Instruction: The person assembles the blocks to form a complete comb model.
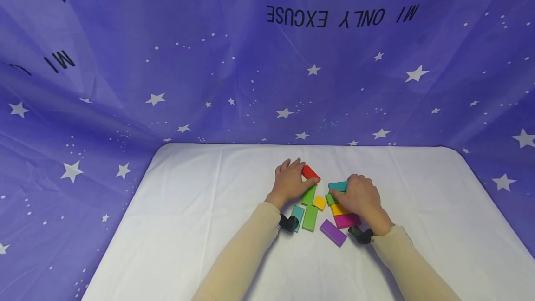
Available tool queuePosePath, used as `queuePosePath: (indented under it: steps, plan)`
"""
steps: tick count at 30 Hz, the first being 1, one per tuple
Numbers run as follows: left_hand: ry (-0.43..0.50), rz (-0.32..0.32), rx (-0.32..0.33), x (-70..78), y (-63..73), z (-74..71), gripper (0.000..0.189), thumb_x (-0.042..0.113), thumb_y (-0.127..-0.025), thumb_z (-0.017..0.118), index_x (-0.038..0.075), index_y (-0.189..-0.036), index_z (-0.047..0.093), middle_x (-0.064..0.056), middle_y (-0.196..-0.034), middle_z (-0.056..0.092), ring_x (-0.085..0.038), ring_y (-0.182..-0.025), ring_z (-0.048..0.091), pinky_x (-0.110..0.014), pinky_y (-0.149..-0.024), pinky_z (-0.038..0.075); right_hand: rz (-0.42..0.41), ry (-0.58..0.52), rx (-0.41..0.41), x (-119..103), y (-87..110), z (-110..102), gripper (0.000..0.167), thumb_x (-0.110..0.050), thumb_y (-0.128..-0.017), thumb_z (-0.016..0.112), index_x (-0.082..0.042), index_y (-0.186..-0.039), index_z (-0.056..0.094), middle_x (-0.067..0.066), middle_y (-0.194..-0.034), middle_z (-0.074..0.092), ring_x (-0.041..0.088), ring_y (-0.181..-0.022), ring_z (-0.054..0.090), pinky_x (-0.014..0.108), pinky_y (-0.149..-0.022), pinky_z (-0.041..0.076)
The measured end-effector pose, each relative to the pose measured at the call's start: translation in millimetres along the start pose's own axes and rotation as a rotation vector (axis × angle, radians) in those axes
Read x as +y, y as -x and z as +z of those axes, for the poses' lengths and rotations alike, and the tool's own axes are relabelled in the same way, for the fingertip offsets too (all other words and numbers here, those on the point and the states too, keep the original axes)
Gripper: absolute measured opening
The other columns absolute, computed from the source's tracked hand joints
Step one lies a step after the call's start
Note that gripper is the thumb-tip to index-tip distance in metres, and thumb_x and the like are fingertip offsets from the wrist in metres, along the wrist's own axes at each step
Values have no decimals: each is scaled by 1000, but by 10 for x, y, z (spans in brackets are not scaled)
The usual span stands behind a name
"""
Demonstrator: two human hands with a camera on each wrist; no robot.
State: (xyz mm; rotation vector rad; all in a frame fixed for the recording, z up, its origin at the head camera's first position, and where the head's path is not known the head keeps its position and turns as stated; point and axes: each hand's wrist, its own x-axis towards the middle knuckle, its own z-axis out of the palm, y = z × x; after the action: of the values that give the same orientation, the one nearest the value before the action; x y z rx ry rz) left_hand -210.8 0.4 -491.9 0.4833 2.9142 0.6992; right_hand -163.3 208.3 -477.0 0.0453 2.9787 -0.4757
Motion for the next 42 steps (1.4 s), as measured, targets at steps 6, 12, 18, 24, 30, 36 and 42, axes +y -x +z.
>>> queuePosePath:
  steps: [6,12,18,24,30,36,42]
  plan:
    - [-110,-40,15,98,-34,-9,63,55,-92,64,12,-138,62,-7,-150,52,-34,-140,41,-51,-113,34,9,-9,2,-17,-10,9,64,-46,-85,70,14,-102,55,21,-85,57,34,-78,55,46,-64,55]
    - [-166,-42,15,159,-57,-28,63,57,-90,66,13,-134,65,-7,-145,56,-32,-135,46,-49,-109,39,21,-19,2,-33,-8,-10,65,-46,-85,71,14,-103,55,22,-85,58,35,-78,56,46,-64,56]
    - [-229,-49,39,210,-83,19,65,62,-87,66,12,-127,69,-7,-132,60,-26,-122,50,-41,-100,45,23,-20,8,-23,-11,-10,63,-45,-85,71,13,-102,55,21,-85,58,35,-78,56,47,-64,55]
    - [-267,-54,51,270,-85,50,58,58,-87,65,12,-121,70,-7,-105,56,-22,-99,48,-35,-83,47,28,-22,6,-32,-19,-5,63,-44,-85,70,14,-105,55,23,-88,59,36,-80,55,48,-66,55]
    - [-248,-68,13,296,-78,40,63,55,-88,65,15,-137,63,-8,-111,57,-22,-100,49,-35,-86,47,29,-19,8,-41,-25,-12,64,-44,-85,69,14,-107,56,23,-90,59,36,-82,55,49,-67,55]
    - [-203,-75,37,302,-71,44,59,54,-89,69,6,-123,67,-8,-108,58,-21,-96,52,-32,-83,50,20,-8,7,-41,-24,-17,64,-44,-85,70,14,-108,56,23,-89,58,36,-81,55,48,-66,56]
    - [-24,-52,59,253,-71,-43,60,45,-88,74,3,-130,64,-10,-114,60,-19,-95,57,-27,-84,55,20,-1,14,-44,-27,-7,67,-46,-83,73,15,-107,57,22,-87,60,35,-77,57,46,-64,57]
